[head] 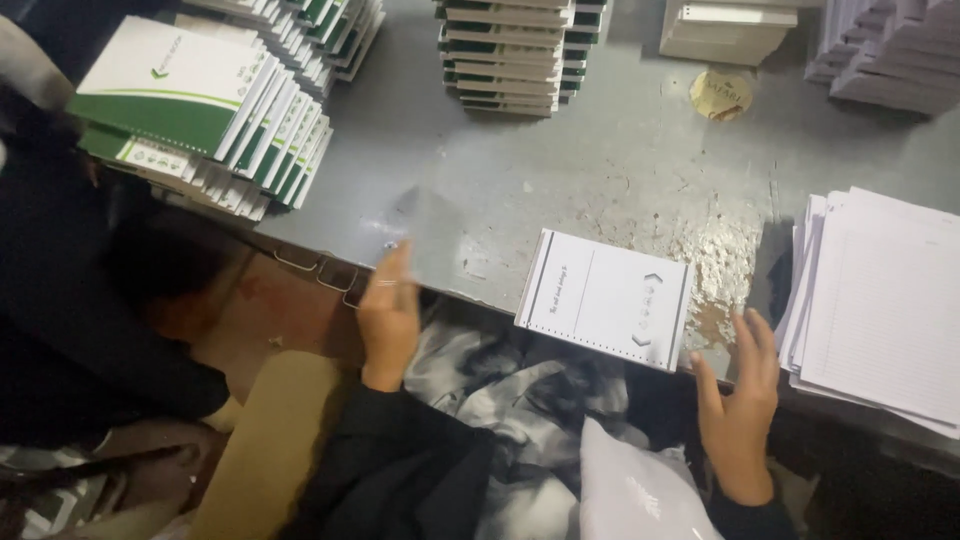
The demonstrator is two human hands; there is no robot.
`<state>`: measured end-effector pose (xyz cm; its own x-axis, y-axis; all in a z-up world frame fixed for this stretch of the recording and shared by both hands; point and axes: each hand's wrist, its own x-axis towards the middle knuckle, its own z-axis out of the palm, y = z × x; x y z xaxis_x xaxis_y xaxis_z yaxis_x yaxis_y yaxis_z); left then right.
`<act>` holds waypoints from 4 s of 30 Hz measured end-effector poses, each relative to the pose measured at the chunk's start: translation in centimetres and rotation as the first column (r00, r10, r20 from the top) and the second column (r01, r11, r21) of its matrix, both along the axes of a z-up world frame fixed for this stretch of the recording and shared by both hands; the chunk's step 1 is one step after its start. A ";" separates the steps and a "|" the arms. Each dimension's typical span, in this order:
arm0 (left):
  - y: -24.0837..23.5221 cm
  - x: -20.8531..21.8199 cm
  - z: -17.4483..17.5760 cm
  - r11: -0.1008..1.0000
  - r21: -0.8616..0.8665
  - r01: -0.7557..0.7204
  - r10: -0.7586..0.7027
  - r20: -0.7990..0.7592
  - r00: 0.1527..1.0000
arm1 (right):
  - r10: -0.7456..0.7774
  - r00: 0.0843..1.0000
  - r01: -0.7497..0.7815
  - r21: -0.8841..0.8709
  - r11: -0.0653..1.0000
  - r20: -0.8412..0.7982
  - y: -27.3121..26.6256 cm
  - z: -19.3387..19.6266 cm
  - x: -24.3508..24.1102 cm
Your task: Assembling spiral-bound notebooks by inspecting paper stacks, adding covers, and stacking the finished products on a workbench.
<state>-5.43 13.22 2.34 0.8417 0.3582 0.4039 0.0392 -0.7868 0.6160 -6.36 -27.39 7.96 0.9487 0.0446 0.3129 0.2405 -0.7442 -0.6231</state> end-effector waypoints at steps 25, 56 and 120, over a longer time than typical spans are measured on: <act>-18.0 -3.1 -3.3 -0.348 -0.935 0.065 -0.319 0.183 0.930 | 0.062 0.973 0.155 0.822 0.548 -0.224 6.3 -11.7 -5.2; -13.0 5.4 -3.2 0.957 -0.149 0.250 -0.260 -0.052 0.964 | -0.280 0.958 0.284 0.244 0.927 -0.053 0.2 -10.2 4.4; -7.6 5.0 -10.8 0.648 -0.407 0.644 -0.643 0.161 0.749 | -0.056 0.998 0.066 0.308 0.949 -0.040 -5.9 -20.7 6.4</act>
